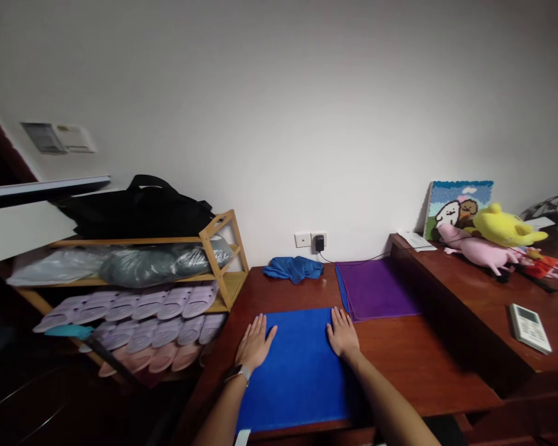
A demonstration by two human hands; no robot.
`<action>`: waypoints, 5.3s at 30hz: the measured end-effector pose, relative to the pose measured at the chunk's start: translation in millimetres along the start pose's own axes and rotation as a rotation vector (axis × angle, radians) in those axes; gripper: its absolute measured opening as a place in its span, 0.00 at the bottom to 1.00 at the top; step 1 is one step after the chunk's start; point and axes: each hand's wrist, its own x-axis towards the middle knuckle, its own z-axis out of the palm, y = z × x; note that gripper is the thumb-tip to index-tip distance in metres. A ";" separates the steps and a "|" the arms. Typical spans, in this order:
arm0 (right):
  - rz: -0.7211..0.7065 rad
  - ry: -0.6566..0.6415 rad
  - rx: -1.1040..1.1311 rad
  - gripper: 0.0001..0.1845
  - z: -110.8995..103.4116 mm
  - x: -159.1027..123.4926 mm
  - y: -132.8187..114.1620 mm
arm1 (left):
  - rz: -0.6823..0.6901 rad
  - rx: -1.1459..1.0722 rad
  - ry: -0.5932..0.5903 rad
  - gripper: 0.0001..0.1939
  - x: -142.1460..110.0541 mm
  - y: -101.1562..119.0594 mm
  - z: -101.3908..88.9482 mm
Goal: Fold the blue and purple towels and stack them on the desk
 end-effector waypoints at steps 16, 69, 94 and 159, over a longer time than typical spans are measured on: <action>-0.009 0.230 -0.014 0.33 -6.5 -10.1 -1.4 | 0.003 -0.015 0.029 0.42 2.5 -4.6 7.9; -0.063 0.000 -0.011 0.36 3.4 1.5 6.2 | 0.435 -0.141 -0.053 0.34 -23.1 172.3 27.8; 0.020 -0.031 -0.031 0.37 -9.2 -11.3 -6.3 | 0.110 0.007 -0.034 0.43 -43.3 14.4 -13.4; 0.041 0.010 0.054 0.36 -0.3 -100.2 -13.7 | 0.125 0.061 -0.035 0.42 -90.2 6.3 -16.7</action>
